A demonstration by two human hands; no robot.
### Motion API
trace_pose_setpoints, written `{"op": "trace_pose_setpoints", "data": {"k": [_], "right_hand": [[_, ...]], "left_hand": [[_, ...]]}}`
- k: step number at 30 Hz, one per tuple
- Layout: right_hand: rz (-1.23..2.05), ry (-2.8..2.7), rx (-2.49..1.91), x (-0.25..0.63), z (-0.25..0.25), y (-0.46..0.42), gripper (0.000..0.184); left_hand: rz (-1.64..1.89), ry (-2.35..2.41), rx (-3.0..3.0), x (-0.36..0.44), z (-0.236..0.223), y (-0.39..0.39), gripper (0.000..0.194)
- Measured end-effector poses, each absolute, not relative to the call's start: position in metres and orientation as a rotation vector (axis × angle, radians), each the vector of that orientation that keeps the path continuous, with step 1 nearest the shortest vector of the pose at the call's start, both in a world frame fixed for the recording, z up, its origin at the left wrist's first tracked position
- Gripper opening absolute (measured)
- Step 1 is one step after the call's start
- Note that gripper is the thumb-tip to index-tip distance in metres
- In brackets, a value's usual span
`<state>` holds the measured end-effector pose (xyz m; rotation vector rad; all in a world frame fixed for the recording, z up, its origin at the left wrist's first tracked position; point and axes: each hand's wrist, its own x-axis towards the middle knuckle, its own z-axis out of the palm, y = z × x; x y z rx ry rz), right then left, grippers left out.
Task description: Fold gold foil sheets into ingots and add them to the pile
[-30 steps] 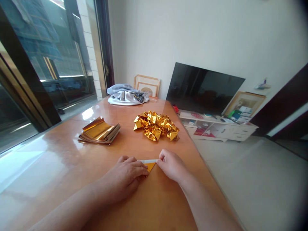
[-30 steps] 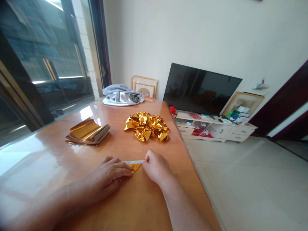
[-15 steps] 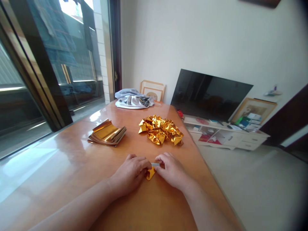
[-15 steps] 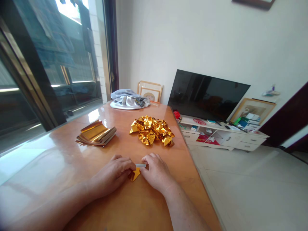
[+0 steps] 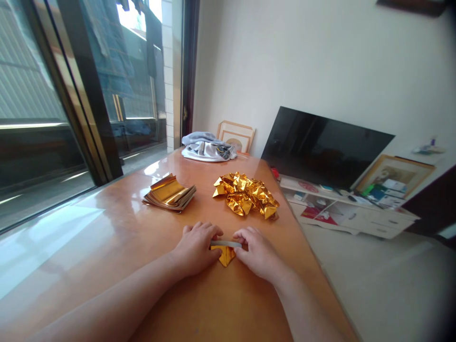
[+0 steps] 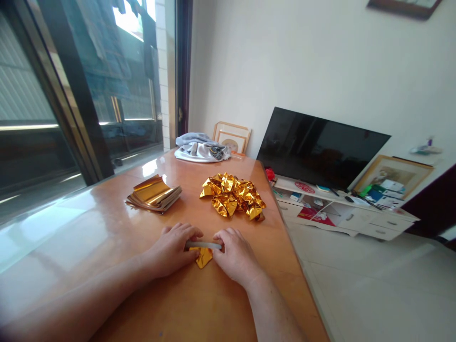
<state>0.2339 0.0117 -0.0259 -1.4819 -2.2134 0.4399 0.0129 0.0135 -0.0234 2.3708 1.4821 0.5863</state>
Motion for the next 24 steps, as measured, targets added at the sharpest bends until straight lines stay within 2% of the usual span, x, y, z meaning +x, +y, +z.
{"op": "trace_pose_setpoints", "data": {"k": [9, 24], "right_hand": [[0.433, -2.218, -1.476, 0.2321, -0.0225, 0.0107, 0.016], [0.350, -2.308, -1.469, 0.2312, -0.0185, 0.0057, 0.011]], "left_hand": [[0.540, 1.472, 2.319, 0.0148, -0.0181, 0.0130, 0.016], [0.530, 1.413, 2.395, 0.0146, -0.0177, 0.0118, 0.005]]}}
